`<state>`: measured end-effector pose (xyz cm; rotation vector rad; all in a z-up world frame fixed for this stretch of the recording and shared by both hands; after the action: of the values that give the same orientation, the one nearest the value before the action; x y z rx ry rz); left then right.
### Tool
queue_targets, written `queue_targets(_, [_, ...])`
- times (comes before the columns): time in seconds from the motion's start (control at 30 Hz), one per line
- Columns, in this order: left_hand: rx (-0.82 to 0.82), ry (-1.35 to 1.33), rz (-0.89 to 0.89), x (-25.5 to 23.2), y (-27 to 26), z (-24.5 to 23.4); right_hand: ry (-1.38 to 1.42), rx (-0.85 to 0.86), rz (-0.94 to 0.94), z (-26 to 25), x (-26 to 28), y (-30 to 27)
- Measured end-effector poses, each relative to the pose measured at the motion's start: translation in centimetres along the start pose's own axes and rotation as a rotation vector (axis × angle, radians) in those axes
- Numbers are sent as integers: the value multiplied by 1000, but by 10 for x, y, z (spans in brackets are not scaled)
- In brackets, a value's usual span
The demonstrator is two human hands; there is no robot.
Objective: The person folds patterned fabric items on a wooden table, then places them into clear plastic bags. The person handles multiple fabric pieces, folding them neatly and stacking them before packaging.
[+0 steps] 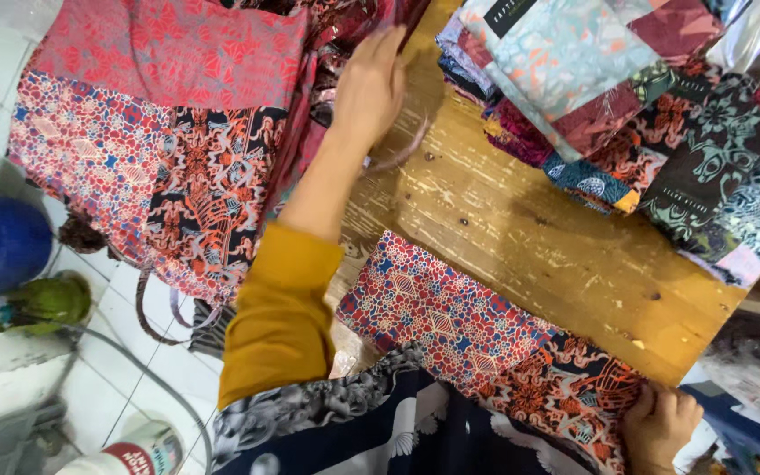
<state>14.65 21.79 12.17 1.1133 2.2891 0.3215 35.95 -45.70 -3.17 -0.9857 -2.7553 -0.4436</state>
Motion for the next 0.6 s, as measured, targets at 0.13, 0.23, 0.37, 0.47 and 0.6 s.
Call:
queue_targets(0.13, [201,166,-256,54,45,65,-19,-11,21,1,-2,10])
queue_targets(0.23, [344,475,-360,94,45,102,-5,12,69,7,-8,3])
queue_targets(0.37, [304,521,-293,134,31,127,10,8,47,13,-19,-13])
queue_targets(0.47, [219,352,-208,154,33,118,30,7,45,21,-25,-11])
queue_targets(0.6, [186,117,-173,146,36,104,65,7,95,17,-19,-14])
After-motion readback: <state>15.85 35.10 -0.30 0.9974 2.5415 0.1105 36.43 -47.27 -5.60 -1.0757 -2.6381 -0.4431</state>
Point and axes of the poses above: each hand's wrist, its own y-axis towards the middle knuckle, its own z-axis out of the palm, x = y × z, the point moved 2 cm from there along y, towards the middle knuckle, and after that the axes turned 5 degrees about -y, right-handed, at the moved point
